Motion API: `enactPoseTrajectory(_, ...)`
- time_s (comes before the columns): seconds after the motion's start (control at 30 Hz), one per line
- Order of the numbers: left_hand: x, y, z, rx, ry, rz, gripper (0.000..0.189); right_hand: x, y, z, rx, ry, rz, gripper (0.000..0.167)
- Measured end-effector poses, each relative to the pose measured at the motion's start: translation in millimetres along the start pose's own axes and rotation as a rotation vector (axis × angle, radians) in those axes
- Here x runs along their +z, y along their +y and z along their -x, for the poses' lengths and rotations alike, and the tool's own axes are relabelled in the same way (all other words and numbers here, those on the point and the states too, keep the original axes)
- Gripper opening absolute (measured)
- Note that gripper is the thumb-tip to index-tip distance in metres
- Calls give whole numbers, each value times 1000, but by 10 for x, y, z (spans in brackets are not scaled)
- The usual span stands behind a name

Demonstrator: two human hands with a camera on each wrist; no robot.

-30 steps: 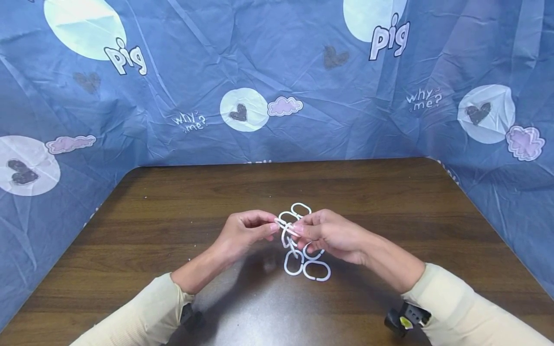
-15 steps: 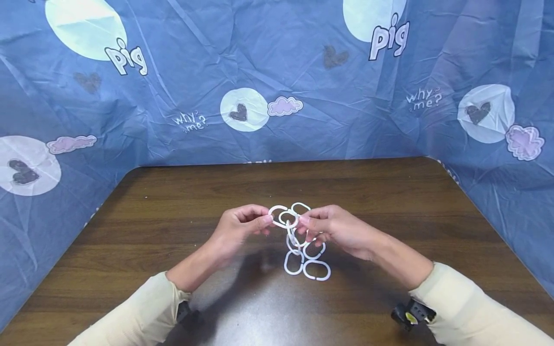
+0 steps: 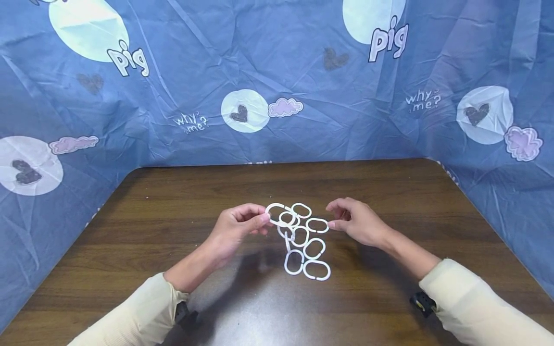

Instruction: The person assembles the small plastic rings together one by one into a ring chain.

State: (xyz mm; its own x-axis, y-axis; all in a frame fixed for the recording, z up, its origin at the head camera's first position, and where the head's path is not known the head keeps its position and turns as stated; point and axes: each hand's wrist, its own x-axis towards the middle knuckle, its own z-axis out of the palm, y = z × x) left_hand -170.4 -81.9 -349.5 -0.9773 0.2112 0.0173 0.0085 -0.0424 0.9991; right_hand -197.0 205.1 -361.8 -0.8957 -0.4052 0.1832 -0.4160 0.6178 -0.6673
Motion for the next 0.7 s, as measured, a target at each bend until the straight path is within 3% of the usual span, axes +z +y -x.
enactPoseTrajectory(0.23, -16, -16, 0, -11, 2, 5, 16, 35, 92, -32, -23, -34, 32, 43)
enactPoseTrajectory(0.7, -46, 9, 13, -1, 0, 4, 11, 247, 358, -110, 30, -84, -20, 52)
